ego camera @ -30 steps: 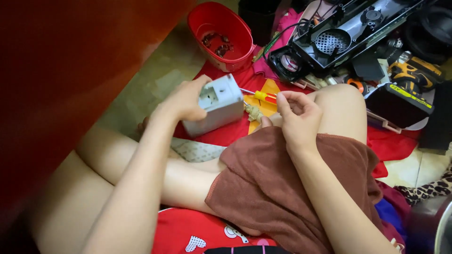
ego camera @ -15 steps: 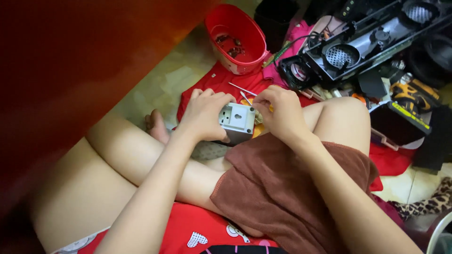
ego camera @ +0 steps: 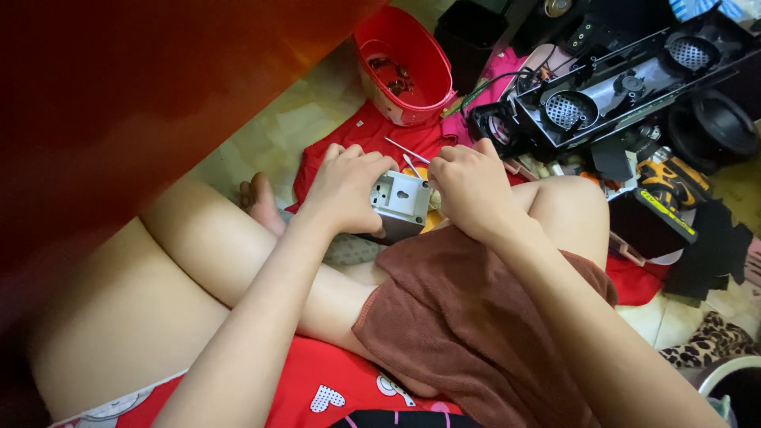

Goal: Disassembling a small plastic electronic box using a screwdriver to access internal components.

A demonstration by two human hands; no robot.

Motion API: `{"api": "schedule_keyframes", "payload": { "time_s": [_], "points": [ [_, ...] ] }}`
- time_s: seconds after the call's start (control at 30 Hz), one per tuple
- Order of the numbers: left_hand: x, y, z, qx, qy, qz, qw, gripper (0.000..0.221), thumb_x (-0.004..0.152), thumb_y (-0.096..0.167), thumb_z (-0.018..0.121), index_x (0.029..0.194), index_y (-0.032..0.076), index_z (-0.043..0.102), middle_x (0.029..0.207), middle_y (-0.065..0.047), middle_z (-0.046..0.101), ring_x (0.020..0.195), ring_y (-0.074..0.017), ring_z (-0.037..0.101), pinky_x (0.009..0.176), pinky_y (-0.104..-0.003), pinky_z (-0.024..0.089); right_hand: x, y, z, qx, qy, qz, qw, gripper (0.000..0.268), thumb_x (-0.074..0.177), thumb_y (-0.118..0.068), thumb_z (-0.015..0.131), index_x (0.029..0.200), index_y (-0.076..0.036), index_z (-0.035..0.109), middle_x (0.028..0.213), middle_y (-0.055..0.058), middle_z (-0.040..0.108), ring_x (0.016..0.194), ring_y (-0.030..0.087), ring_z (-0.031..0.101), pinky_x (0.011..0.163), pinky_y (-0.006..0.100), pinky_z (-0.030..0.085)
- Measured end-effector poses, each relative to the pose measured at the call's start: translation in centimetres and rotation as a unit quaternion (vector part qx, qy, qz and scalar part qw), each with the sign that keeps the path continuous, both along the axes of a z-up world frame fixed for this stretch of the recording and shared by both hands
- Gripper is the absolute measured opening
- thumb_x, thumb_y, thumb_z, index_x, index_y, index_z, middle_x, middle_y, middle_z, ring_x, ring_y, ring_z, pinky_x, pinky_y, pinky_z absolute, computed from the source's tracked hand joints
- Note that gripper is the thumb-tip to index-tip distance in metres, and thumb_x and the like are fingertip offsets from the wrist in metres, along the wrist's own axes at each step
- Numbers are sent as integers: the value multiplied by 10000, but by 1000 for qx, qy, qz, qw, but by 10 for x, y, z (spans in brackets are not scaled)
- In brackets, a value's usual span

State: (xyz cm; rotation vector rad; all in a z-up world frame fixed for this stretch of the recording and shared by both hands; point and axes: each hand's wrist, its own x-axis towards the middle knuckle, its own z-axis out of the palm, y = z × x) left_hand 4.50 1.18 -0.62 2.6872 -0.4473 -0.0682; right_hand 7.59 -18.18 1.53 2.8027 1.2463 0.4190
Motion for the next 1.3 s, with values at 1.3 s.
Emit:
{"api": "schedule_keyframes", "payload": {
  "time_s": [1.3],
  "points": [
    [-5,4,-1,-27,-15,-8,1000,791,327,381,863,1029,152,580,965,-27,610,962,-243,509,912,-417,291,54,-38,-63,-7,224,-265,938,147,690,-283,562,673,-196,681,607,108,621,647,350,642,559,434,512]
  ]
}}
